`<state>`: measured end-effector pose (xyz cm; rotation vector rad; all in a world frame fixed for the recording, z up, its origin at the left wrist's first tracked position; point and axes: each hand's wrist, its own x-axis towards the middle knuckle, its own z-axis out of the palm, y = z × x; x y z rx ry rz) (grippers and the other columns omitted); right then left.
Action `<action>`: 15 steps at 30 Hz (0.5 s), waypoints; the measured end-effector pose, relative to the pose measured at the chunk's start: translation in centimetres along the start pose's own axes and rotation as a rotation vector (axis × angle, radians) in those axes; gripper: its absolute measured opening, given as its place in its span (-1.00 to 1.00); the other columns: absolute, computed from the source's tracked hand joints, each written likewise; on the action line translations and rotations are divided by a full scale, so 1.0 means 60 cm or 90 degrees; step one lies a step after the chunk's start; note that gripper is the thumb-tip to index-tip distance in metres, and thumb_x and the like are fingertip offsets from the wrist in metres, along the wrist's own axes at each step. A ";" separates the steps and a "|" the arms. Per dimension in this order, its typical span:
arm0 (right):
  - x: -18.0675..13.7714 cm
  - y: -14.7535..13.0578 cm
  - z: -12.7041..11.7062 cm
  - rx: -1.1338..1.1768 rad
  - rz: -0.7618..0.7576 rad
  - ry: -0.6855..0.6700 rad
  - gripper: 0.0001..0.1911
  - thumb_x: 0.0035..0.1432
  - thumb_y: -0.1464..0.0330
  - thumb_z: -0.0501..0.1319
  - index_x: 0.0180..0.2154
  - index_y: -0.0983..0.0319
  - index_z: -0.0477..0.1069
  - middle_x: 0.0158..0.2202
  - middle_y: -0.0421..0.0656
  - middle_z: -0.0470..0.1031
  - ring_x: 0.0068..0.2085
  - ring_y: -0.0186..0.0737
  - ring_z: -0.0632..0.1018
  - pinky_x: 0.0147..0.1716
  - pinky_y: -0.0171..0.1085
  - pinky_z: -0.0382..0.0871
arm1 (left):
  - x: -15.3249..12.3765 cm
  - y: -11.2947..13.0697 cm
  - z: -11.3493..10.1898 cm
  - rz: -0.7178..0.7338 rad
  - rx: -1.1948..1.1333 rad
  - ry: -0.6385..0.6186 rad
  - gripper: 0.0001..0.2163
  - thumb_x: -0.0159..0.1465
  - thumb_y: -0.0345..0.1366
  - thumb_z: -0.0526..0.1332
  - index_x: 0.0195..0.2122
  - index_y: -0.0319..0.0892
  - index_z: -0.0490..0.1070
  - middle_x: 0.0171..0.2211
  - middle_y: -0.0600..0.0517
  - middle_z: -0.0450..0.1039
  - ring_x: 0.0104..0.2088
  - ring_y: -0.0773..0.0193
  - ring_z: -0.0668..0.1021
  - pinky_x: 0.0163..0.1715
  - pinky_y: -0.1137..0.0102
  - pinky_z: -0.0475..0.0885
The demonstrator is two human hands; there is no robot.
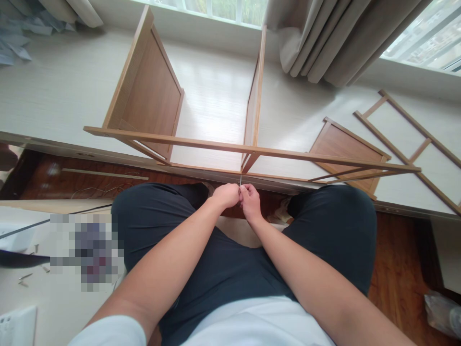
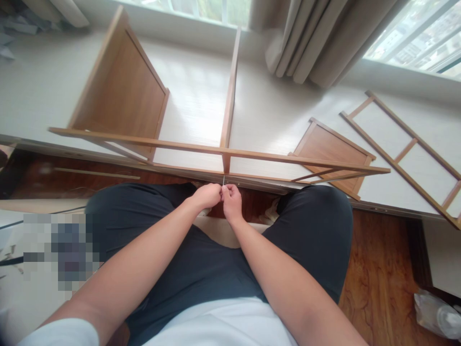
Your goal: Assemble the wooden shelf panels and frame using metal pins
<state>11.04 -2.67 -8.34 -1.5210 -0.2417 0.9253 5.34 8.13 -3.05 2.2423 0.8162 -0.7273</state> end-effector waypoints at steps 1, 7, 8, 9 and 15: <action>0.000 0.000 0.000 -0.002 -0.001 -0.001 -0.69 0.15 0.07 0.24 -0.32 0.17 0.32 -0.63 -0.35 0.26 -0.58 -0.33 0.33 -0.59 -0.32 0.21 | 0.000 0.000 0.000 0.001 -0.001 0.000 -0.74 0.34 -0.23 0.08 -0.28 -0.16 0.56 -0.22 -0.15 0.63 -0.20 0.07 0.66 -0.17 0.30 0.53; 0.001 0.002 -0.002 -0.005 -0.002 -0.003 -0.69 0.16 0.07 0.23 -0.32 0.17 0.32 -0.62 -0.34 0.29 -0.58 -0.33 0.33 -0.60 -0.32 0.21 | 0.000 -0.002 0.001 0.004 -0.004 -0.004 -0.73 0.34 -0.23 0.07 -0.28 -0.15 0.57 -0.20 -0.15 0.63 -0.20 0.07 0.66 -0.18 0.29 0.53; 0.001 0.003 -0.002 -0.006 -0.002 -0.002 -0.69 0.16 0.06 0.23 -0.32 0.17 0.32 -0.61 -0.34 0.29 -0.58 -0.33 0.33 -0.60 -0.32 0.20 | 0.000 -0.001 0.001 0.004 -0.004 -0.004 -0.72 0.34 -0.22 0.07 -0.27 -0.15 0.57 -0.20 -0.15 0.63 -0.20 0.07 0.66 -0.18 0.29 0.53; 0.002 0.004 -0.003 -0.008 -0.002 -0.003 -0.69 0.16 0.06 0.23 -0.32 0.17 0.32 -0.61 -0.34 0.29 -0.59 -0.33 0.33 -0.60 -0.32 0.20 | 0.000 -0.001 0.000 0.003 -0.004 -0.005 -0.72 0.35 -0.21 0.07 -0.26 -0.15 0.57 -0.19 -0.15 0.63 -0.19 0.07 0.66 -0.18 0.28 0.53; 0.003 0.007 -0.004 -0.016 0.000 -0.004 -0.68 0.17 0.05 0.22 -0.32 0.17 0.33 -0.60 -0.33 0.32 -0.59 -0.35 0.32 -0.60 -0.33 0.20 | 0.000 0.000 0.000 -0.004 0.001 -0.015 -0.70 0.37 -0.19 0.06 -0.24 -0.15 0.58 -0.21 -0.16 0.63 -0.19 0.08 0.66 -0.17 0.30 0.53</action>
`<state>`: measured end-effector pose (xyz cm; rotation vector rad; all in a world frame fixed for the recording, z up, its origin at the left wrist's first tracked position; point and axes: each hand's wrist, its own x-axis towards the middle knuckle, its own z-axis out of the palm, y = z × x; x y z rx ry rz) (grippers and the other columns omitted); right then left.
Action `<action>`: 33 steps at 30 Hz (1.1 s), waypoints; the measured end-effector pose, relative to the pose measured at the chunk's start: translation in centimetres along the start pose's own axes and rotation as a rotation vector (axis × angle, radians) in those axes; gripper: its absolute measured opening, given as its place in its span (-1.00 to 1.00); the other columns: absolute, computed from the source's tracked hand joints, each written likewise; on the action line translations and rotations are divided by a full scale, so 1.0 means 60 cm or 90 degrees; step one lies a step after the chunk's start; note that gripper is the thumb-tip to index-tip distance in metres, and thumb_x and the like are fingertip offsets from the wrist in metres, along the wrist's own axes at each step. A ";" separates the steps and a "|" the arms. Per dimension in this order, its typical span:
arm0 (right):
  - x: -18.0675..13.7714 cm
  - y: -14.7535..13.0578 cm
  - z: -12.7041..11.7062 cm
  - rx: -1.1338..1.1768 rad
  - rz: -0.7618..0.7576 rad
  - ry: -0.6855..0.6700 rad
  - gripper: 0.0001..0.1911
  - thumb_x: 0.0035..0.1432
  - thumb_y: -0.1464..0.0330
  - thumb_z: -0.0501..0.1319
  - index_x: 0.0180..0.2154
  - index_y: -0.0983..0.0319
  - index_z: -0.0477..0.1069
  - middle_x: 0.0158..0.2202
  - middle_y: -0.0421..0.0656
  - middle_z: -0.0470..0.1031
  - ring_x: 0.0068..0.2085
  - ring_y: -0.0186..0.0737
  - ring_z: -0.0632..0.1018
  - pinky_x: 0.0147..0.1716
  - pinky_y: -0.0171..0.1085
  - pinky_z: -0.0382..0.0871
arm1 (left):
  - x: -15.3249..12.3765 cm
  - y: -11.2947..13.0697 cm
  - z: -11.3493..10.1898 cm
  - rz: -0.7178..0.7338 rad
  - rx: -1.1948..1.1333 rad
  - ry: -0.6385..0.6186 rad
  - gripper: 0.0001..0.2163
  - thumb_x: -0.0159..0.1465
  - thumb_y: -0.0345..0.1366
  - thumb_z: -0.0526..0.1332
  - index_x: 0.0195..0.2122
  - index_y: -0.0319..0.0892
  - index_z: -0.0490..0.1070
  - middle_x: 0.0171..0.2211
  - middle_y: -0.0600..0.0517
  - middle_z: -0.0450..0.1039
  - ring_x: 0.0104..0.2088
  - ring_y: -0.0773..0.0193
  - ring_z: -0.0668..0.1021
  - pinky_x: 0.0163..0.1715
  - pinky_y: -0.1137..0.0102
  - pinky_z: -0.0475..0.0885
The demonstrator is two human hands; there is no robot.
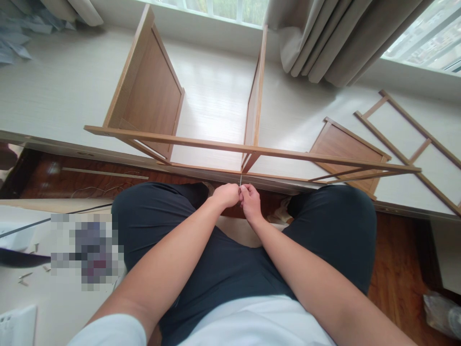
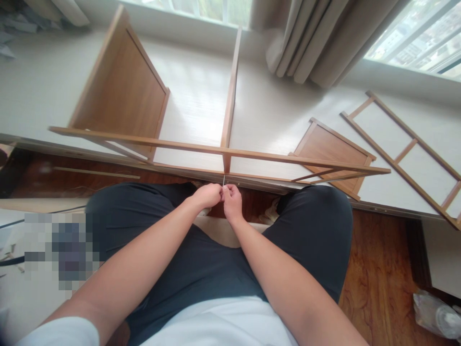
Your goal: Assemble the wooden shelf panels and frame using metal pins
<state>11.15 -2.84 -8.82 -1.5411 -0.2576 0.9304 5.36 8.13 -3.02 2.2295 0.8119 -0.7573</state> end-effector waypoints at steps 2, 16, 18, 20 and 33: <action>0.000 0.001 -0.001 -0.001 0.000 -0.001 -0.68 0.17 0.05 0.22 -0.32 0.18 0.34 -0.59 -0.32 0.34 -0.59 -0.35 0.31 -0.60 -0.34 0.20 | 0.000 0.000 0.000 0.003 -0.003 0.001 -0.70 0.37 -0.19 0.06 -0.24 -0.15 0.58 -0.21 -0.17 0.63 -0.19 0.06 0.66 -0.18 0.29 0.53; 0.000 0.004 -0.005 -0.047 -0.007 0.004 -0.68 0.23 0.06 0.17 -0.33 0.18 0.38 -0.60 -0.33 0.34 -0.60 -0.36 0.30 -0.57 -0.35 0.21 | 0.001 -0.004 0.001 0.006 -0.012 -0.008 -0.71 0.35 -0.20 0.05 -0.23 -0.17 0.55 -0.14 -0.19 0.62 -0.16 0.08 0.66 -0.16 0.31 0.52; 0.000 0.003 -0.005 -0.056 -0.007 0.007 -0.66 0.22 0.04 0.17 -0.32 0.18 0.38 -0.60 -0.32 0.34 -0.59 -0.35 0.31 -0.57 -0.35 0.22 | 0.001 -0.004 0.002 0.009 -0.012 -0.008 -0.73 0.34 -0.22 0.06 -0.23 -0.17 0.55 -0.15 -0.18 0.63 -0.16 0.07 0.66 -0.15 0.30 0.52; 0.000 0.003 -0.005 -0.064 -0.002 0.010 -0.65 0.22 0.02 0.16 -0.31 0.18 0.40 -0.61 -0.32 0.34 -0.59 -0.34 0.32 -0.57 -0.35 0.22 | 0.001 -0.005 0.001 0.011 -0.011 -0.013 -0.76 0.32 -0.24 0.09 -0.25 -0.16 0.55 -0.17 -0.17 0.63 -0.15 0.05 0.66 -0.14 0.28 0.52; 0.001 0.008 -0.006 -0.056 -0.001 0.012 -0.65 0.21 0.03 0.16 -0.30 0.19 0.41 -0.62 -0.34 0.31 -0.60 -0.35 0.30 -0.56 -0.36 0.21 | 0.004 -0.008 0.002 -0.001 -0.010 -0.022 -0.78 0.28 -0.29 0.12 -0.21 -0.14 0.57 -0.14 -0.15 0.63 -0.12 0.09 0.66 -0.10 0.32 0.51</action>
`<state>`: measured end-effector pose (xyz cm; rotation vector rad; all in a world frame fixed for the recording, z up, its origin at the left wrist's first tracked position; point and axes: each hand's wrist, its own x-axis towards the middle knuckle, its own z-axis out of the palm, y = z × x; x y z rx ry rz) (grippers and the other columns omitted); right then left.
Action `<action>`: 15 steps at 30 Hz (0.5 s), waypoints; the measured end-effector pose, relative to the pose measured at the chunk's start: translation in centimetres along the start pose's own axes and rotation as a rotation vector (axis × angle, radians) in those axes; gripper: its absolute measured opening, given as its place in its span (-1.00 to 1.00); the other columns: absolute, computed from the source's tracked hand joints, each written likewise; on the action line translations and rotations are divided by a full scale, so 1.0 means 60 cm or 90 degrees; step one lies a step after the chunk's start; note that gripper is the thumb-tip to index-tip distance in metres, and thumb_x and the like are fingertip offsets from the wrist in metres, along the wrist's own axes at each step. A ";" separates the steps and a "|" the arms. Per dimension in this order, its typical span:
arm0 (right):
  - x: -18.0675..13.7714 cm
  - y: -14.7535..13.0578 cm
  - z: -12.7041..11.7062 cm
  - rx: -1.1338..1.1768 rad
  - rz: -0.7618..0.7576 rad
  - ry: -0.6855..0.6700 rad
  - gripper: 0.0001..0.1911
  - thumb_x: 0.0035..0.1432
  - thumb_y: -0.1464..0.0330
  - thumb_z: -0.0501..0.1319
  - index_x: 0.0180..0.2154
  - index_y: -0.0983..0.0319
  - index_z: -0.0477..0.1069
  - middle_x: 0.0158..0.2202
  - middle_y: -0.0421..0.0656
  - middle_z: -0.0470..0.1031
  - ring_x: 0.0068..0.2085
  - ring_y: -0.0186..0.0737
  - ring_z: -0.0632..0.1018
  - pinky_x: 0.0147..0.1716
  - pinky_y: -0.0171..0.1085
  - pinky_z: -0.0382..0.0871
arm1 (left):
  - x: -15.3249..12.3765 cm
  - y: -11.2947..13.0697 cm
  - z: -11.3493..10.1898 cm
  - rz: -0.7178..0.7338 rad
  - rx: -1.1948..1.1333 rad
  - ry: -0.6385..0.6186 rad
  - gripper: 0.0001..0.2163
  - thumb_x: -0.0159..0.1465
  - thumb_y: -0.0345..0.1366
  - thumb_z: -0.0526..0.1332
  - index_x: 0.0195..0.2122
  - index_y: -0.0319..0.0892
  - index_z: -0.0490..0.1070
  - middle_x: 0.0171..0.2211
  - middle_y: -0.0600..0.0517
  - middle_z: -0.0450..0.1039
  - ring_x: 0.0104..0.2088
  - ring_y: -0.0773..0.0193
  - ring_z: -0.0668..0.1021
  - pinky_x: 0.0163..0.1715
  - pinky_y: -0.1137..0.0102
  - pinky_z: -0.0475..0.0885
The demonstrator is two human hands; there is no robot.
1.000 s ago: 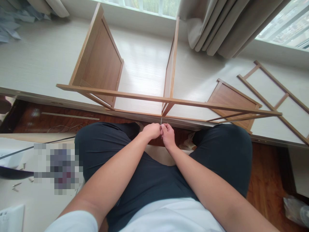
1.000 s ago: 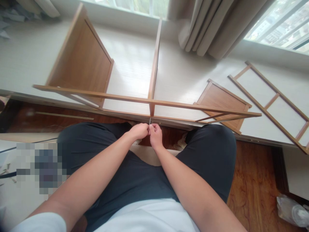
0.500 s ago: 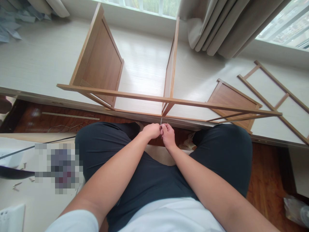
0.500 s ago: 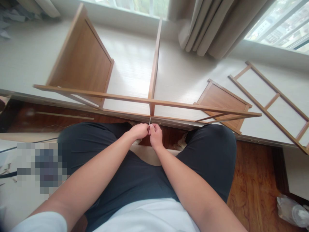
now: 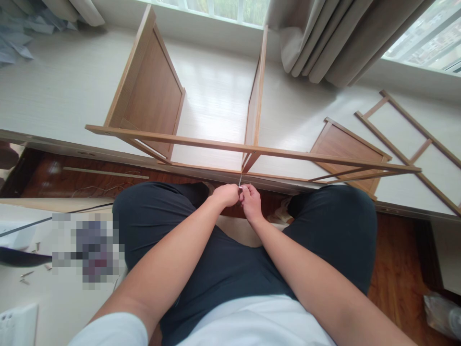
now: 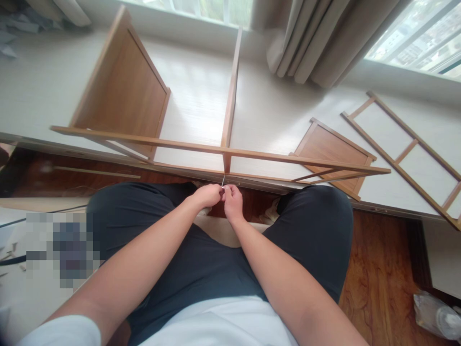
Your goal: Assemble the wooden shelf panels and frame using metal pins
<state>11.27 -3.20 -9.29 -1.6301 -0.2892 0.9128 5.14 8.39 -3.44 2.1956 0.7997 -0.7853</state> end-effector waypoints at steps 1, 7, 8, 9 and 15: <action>0.000 0.000 0.000 0.000 0.001 0.001 -0.64 0.21 0.03 0.16 -0.30 0.19 0.41 -0.62 -0.34 0.31 -0.60 -0.35 0.29 -0.56 -0.36 0.21 | 0.000 0.000 0.000 0.001 -0.001 0.000 -0.78 0.28 -0.29 0.12 -0.21 -0.13 0.57 -0.15 -0.15 0.63 -0.13 0.09 0.66 -0.11 0.31 0.51; 0.001 0.001 0.000 -0.015 0.010 0.015 -0.65 0.20 0.03 0.16 -0.33 0.18 0.40 -0.63 -0.34 0.31 -0.60 -0.35 0.29 -0.56 -0.36 0.21 | 0.001 -0.001 0.000 0.005 -0.004 0.007 -0.76 0.32 -0.25 0.09 -0.22 -0.10 0.57 -0.15 -0.12 0.63 -0.12 0.08 0.66 -0.10 0.29 0.51; 0.002 0.001 0.000 -0.018 0.010 0.017 -0.66 0.21 0.03 0.16 -0.34 0.18 0.39 -0.63 -0.34 0.31 -0.61 -0.35 0.29 -0.56 -0.36 0.21 | 0.000 -0.001 -0.001 0.005 -0.005 0.008 -0.76 0.33 -0.24 0.09 -0.21 -0.10 0.57 -0.15 -0.12 0.63 -0.12 0.09 0.65 -0.10 0.30 0.51; 0.002 0.002 -0.001 -0.020 0.010 0.019 -0.66 0.21 0.03 0.16 -0.34 0.18 0.39 -0.63 -0.34 0.32 -0.61 -0.35 0.30 -0.56 -0.36 0.21 | 0.000 -0.001 -0.001 0.005 -0.006 0.009 -0.75 0.33 -0.24 0.08 -0.20 -0.10 0.57 -0.15 -0.13 0.63 -0.13 0.09 0.65 -0.10 0.30 0.51; 0.002 0.006 -0.002 -0.032 0.008 0.027 -0.66 0.21 0.03 0.16 -0.34 0.17 0.39 -0.63 -0.34 0.32 -0.60 -0.34 0.30 -0.56 -0.35 0.22 | -0.004 0.002 -0.002 0.002 -0.012 0.011 -0.74 0.32 -0.24 0.07 -0.17 -0.12 0.56 -0.12 -0.16 0.62 -0.11 0.05 0.65 -0.12 0.28 0.51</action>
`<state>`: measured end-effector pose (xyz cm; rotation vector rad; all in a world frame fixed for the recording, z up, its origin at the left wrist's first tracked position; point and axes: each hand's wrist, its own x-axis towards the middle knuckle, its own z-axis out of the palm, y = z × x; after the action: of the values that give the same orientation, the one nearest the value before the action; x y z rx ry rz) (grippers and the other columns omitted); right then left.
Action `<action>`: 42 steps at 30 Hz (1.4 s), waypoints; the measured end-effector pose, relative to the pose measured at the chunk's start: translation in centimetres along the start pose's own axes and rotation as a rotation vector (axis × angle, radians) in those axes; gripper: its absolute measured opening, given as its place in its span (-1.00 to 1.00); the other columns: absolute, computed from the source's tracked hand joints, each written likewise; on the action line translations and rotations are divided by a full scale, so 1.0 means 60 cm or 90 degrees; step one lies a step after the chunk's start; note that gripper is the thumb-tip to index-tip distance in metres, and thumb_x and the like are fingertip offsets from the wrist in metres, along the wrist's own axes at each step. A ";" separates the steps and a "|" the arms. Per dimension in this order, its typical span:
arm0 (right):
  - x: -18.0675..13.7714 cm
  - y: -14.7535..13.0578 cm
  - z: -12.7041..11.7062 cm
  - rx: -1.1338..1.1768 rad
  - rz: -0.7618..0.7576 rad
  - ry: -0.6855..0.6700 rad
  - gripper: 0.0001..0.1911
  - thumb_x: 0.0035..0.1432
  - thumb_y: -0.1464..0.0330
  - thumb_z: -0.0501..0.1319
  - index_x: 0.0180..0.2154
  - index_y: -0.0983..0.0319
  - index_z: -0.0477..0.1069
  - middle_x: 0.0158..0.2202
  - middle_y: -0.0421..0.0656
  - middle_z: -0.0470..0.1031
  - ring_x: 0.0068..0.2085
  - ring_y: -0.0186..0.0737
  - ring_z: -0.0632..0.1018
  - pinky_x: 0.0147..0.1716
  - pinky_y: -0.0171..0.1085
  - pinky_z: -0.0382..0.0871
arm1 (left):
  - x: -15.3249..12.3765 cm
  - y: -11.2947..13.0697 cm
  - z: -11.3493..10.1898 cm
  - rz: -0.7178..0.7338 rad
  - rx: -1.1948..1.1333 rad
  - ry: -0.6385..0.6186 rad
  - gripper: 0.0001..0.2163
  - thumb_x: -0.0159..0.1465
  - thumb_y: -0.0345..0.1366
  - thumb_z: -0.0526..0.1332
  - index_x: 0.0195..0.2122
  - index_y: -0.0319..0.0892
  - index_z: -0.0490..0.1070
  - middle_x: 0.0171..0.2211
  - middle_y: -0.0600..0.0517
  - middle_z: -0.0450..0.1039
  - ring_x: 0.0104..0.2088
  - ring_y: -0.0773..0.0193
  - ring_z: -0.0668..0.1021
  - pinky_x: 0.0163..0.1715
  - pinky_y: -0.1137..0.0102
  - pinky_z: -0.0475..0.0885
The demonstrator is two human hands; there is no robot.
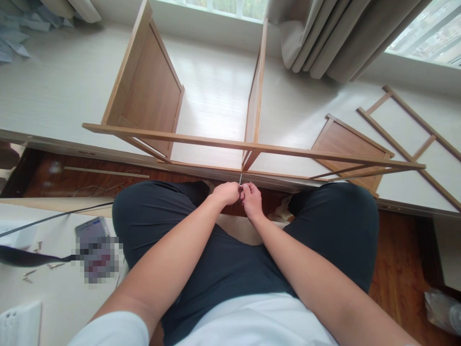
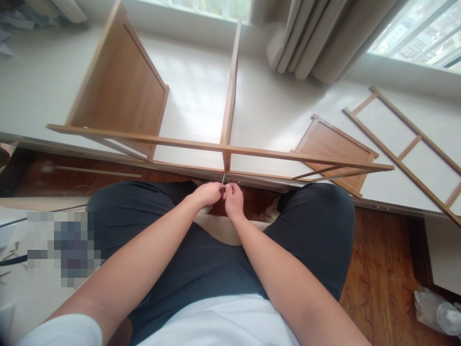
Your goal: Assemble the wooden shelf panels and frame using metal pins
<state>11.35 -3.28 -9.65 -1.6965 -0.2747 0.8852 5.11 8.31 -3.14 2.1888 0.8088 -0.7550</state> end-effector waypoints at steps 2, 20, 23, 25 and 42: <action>0.000 0.000 0.000 0.002 0.001 0.001 -0.66 0.21 0.04 0.16 -0.35 0.17 0.39 -0.63 -0.34 0.32 -0.60 -0.34 0.30 -0.56 -0.35 0.22 | 0.000 0.000 0.000 -0.001 -0.002 0.004 -0.74 0.32 -0.24 0.07 -0.16 -0.12 0.56 -0.12 -0.16 0.62 -0.11 0.05 0.65 -0.12 0.29 0.51; 0.005 0.009 -0.003 -0.013 0.004 -0.008 -0.65 0.24 0.03 0.16 -0.38 0.16 0.38 -0.63 -0.31 0.33 -0.58 -0.30 0.34 -0.53 -0.31 0.23 | -0.007 0.007 -0.005 -0.010 0.014 0.032 -0.71 0.37 -0.21 0.01 -0.12 -0.13 0.51 -0.06 -0.17 0.59 -0.07 0.02 0.63 -0.07 0.24 0.50; 0.005 0.010 -0.004 -0.019 0.006 -0.014 -0.64 0.25 0.02 0.16 -0.37 0.17 0.40 -0.63 -0.30 0.33 -0.58 -0.29 0.34 -0.53 -0.31 0.23 | -0.008 0.009 -0.005 -0.011 0.019 0.034 -0.72 0.36 -0.22 0.01 -0.12 -0.13 0.50 -0.06 -0.16 0.59 -0.07 0.03 0.63 -0.07 0.24 0.50; 0.006 0.011 -0.004 -0.026 0.010 -0.018 -0.62 0.25 0.00 0.15 -0.36 0.17 0.41 -0.63 -0.30 0.34 -0.57 -0.29 0.35 -0.54 -0.31 0.23 | -0.009 0.010 -0.006 -0.012 0.022 0.034 -0.71 0.36 -0.21 0.01 -0.12 -0.13 0.50 -0.06 -0.16 0.59 -0.06 0.03 0.63 -0.06 0.24 0.49; 0.014 0.029 -0.008 -0.069 0.031 -0.039 -0.47 0.23 -0.14 0.10 -0.44 0.18 0.41 -0.64 -0.26 0.33 -0.57 -0.27 0.35 -0.54 -0.30 0.21 | -0.012 0.017 -0.001 0.020 0.041 0.060 -0.79 0.29 -0.27 0.12 -0.18 -0.19 0.51 -0.08 -0.20 0.60 -0.10 0.01 0.65 -0.07 0.24 0.50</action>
<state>11.78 -3.70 -11.54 -1.7841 -0.3295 0.9744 5.37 7.54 -2.19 2.3036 0.8057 -0.6744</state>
